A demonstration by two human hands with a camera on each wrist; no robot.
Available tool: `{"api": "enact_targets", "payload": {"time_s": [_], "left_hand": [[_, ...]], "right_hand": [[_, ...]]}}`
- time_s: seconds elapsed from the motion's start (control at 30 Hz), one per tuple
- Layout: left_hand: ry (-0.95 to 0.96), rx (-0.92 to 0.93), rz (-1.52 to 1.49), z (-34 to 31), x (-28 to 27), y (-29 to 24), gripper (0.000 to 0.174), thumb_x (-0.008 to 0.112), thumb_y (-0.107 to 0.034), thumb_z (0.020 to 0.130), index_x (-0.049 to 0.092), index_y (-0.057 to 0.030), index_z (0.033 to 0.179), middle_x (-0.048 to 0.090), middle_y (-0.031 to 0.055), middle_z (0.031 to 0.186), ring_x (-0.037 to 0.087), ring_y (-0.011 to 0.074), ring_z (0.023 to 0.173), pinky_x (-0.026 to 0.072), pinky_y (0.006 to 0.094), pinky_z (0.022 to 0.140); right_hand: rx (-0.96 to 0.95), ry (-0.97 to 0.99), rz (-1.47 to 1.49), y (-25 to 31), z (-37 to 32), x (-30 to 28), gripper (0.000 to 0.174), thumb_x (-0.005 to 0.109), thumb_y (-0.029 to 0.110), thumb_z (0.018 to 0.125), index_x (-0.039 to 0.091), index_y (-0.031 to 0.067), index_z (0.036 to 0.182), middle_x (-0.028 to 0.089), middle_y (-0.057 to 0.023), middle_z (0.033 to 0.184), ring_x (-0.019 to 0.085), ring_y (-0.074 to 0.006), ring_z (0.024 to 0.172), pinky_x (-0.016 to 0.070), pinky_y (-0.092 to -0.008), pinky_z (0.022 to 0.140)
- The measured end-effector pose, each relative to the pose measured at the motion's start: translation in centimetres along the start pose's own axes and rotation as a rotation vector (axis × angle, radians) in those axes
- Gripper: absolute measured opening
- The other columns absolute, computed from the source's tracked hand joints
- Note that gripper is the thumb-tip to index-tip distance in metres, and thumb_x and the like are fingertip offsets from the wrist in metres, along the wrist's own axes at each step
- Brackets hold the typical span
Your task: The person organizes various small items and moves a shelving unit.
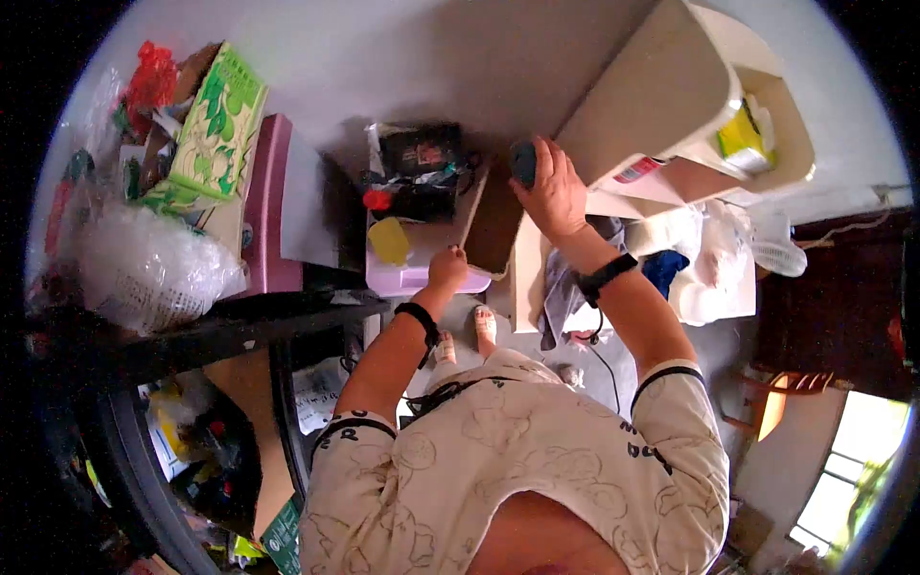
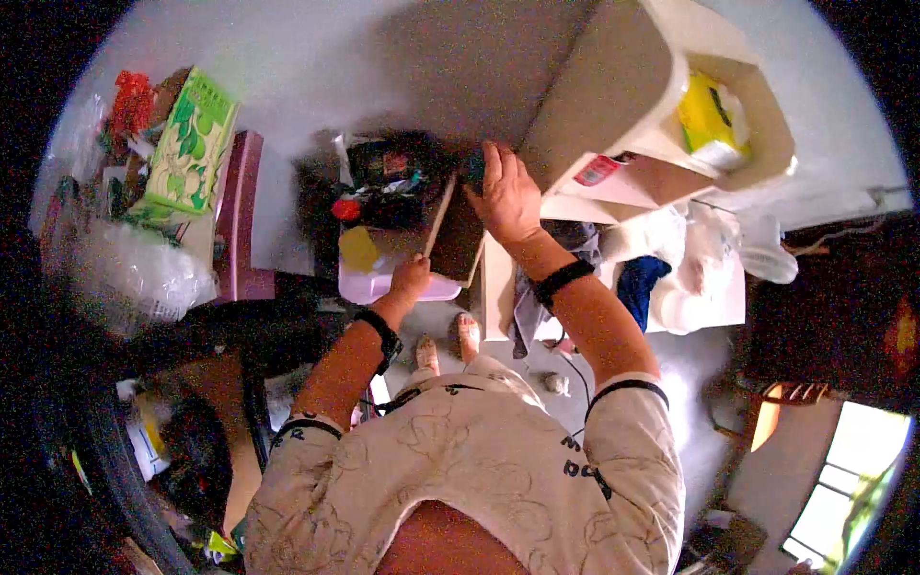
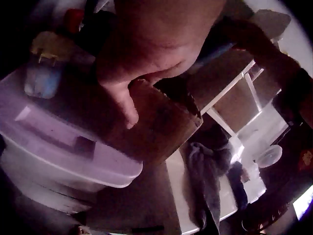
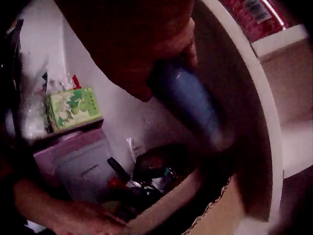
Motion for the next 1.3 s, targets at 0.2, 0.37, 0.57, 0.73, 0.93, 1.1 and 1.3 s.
{"api": "enact_targets", "payload": {"time_s": [0.2,0.37,0.57,0.73,0.93,1.1,1.3], "left_hand": [[-0.158,-0.208,-0.054,-0.1,-1.4,-4.1,0.031,0.04,-0.024,0.085,0.058,0.0011,0.082,0.06,0.0231,0.085,0.057,0.0403,0.079,0.0467,0.0449,0.068],[-0.121,-0.199,-0.411,-0.9,-1.9,-5.8,0.044,0.047,-0.041,0.082,0.058,0.001,0.091,0.06,0.0249,0.084,0.057,0.0411,0.081,0.0449,0.0477,0.071],[-0.067,-0.242,-0.69,3.3,7.1,3.0,0.038,0.047,-0.033,0.082,0.056,0.0013,0.095,0.06,0.0244,0.087,0.056,0.0415,0.083,0.0449,0.0471,0.072],[-0.219,-0.304,-0.396,0.9,-0.4,-1.3,0.029,0.044,-0.02,0.081,0.054,0.0014,0.098,0.06,0.0244,0.088,0.056,0.0411,0.083,0.0452,0.047,0.073],[-0.176,-0.171,-0.18,-1.2,-5.0,-4.9,0.028,0.045,-0.017,0.08,0.054,0.0014,0.099,0.059,0.0251,0.09,0.057,0.04,0.083,0.0456,0.0468,0.072],[-0.229,-0.336,-0.27,-3.9,-6.4,-4.4,0.031,0.045,-0.021,0.082,0.052,0.0042,0.099,0.058,0.0246,0.094,0.056,0.0403,0.085,0.045,0.0472,0.075],[-0.151,-0.339,-0.302,4.8,-3.2,-4.8,0.041,0.05,-0.03,0.082,0.051,0.0021,0.108,0.059,0.0244,0.093,0.056,0.0394,0.085,0.0459,0.0452,0.071]], "right_hand": [[0.085,0.028,0.076,0.5,-1.1,-7.1,0.071,0.071,0.028,0.067,0.037,0.0004,0.122,0.048,-0.0176,0.112,0.052,-0.032,0.099,0.0465,-0.0364,0.081],[0.119,0.062,0.092,0.4,-0.4,-7.4,0.072,0.07,0.031,0.067,0.036,0.0011,0.123,0.049,-0.0177,0.109,0.053,-0.0328,0.097,0.0467,-0.0367,0.079],[0.174,0.07,0.022,1.9,1.8,-4.2,0.069,0.071,0.029,0.065,0.039,0.0053,0.122,0.05,-0.0171,0.112,0.055,-0.0336,0.096,0.0458,-0.0396,0.08],[0.275,0.262,-0.016,1.6,3.8,-4.1,0.07,0.062,0.036,0.077,0.03,0.0007,0.128,0.042,-0.0205,0.123,0.047,-0.0337,0.109,0.0425,-0.0378,0.089],[0.325,0.363,-0.045,0.2,4.6,0.1,0.071,0.059,0.035,0.079,0.024,0.0008,0.131,0.034,-0.0208,0.13,0.037,-0.0341,0.119,0.0352,-0.0418,0.097],[0.412,0.239,-0.024,-0.3,3.0,4.3,0.069,0.068,0.029,0.071,0.032,0.0037,0.125,0.041,-0.0202,0.121,0.043,-0.0354,0.111,0.0378,-0.0429,0.093],[0.501,0.35,0.043,-7.6,8.7,7.9,0.073,0.067,0.028,0.072,0.029,-0.0005,0.127,0.035,-0.0242,0.125,0.035,-0.0383,0.117,0.0306,-0.0447,0.098]]}}
Point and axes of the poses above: each hand's wrist, its own z-axis towards the middle knuckle, its own x-axis out of the palm, y = z × x, the point moved 4 cm from there along z, towards the middle knuckle
